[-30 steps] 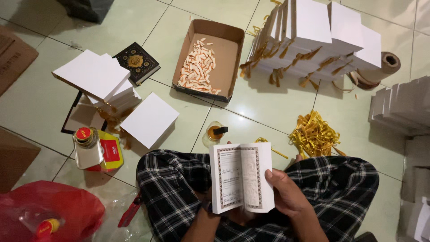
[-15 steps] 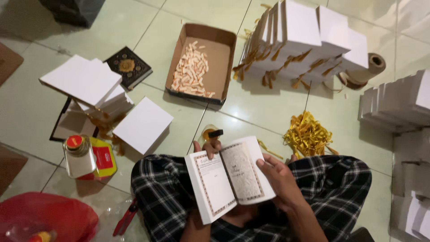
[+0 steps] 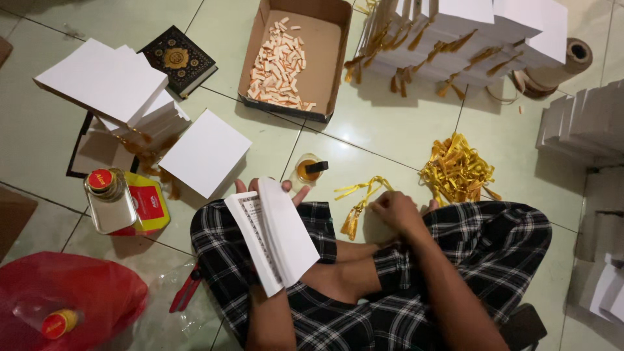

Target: The person sits on the floor and applies glue to the spine of a white book using a small brush. They then press a gold ribbon onto the glued spine and smooth it down. The person repeats this process with another book, applying glue and attaching the ribbon.

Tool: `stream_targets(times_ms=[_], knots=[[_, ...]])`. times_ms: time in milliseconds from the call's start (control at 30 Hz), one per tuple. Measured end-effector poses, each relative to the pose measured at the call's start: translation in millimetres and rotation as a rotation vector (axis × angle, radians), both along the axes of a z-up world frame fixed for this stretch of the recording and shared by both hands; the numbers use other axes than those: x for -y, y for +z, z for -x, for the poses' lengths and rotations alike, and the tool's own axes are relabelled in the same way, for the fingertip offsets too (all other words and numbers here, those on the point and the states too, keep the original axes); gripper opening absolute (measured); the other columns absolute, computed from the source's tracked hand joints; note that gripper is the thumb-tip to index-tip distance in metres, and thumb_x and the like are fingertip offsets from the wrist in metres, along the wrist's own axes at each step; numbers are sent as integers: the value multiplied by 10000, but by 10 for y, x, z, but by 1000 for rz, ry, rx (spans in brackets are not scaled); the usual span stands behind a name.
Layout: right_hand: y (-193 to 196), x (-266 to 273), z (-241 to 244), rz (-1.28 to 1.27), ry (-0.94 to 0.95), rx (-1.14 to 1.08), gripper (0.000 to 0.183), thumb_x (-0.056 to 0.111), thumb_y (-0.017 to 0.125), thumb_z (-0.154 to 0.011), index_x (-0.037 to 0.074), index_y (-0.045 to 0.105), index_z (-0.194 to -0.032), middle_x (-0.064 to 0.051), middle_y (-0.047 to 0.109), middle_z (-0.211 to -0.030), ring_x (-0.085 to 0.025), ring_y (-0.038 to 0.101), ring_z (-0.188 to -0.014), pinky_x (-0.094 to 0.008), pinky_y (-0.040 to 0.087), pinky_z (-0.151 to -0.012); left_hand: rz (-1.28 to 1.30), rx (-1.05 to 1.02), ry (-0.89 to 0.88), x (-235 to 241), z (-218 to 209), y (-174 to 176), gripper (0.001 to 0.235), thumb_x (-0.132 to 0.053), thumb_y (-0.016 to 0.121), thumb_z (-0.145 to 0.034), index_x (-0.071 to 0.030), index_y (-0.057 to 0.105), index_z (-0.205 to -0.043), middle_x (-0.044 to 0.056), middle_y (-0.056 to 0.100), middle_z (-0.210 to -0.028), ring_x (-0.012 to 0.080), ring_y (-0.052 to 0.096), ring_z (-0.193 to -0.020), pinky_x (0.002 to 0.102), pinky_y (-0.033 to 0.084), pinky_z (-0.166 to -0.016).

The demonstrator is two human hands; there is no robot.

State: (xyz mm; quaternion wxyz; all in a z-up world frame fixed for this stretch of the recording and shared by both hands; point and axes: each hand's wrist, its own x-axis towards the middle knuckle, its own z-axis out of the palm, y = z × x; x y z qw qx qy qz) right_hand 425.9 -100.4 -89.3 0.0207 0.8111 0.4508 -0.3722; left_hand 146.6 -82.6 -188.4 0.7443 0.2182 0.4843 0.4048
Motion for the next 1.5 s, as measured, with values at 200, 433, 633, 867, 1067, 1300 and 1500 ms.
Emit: stream_targets(times_ms=[200,433,633,867,1067,1300,1500], knots=[[-23,-29,242,20,17,-32,358,452,701,-850,118,809,-780,-180,762,-780,-455,747,-915,-525,556,-756,-16,-8,13,44,-524,1635,568,-619,199,-1078,-164,453,-853,-36,341,-776,139,360,-741,270,335,-723],[349,9,269,-29,-216,-261,228,274,797,-811,67,774,-904,-151,749,-845,-292,759,-793,-402,673,-653,-51,-18,26,11,-458,1776,580,-605,185,-1100,-169,430,-807,-50,298,-763,133,324,-739,265,312,-731],[749,172,109,-224,-549,-682,202,38,780,-847,-83,651,-945,-131,575,-849,-304,698,-783,-481,643,-756,-86,-34,56,-83,-327,1815,596,-593,172,-1118,-173,410,-768,-62,260,-752,127,293,-738,260,292,-738],[1836,116,86,-555,-436,-519,133,100,686,-1012,-23,720,-1050,-166,625,-733,-266,655,-583,-450,618,-567,-85,-70,34,-239,-443,1829,599,-540,180,-1143,-165,417,-740,-78,259,-734,117,287,-742,247,273,-749],[2453,-211,568,-771,-18,-154,180,172,679,-1050,63,774,-1158,-125,650,-667,-221,639,-595,-411,548,-602,155,-342,-184,-118,-662,1223,670,-734,256,-1024,-209,592,-778,100,652,-879,281,611,-986,294,398,-935],[2161,184,1052,-395,488,298,274,293,462,-1082,224,726,-1099,18,734,-707,-139,650,-455,-260,522,-351,149,-372,-341,-107,-694,1880,807,-745,84,-939,-233,671,-725,-12,719,-846,204,660,-858,339,434,-844],[1941,806,1028,-386,641,465,376,276,703,-807,307,581,-1161,-1,550,-870,-274,636,-758,-485,479,-377,-249,-1,-68,64,-733,1818,514,-514,459,-1028,-118,623,-746,21,605,-773,144,554,-712,293,441,-673]])
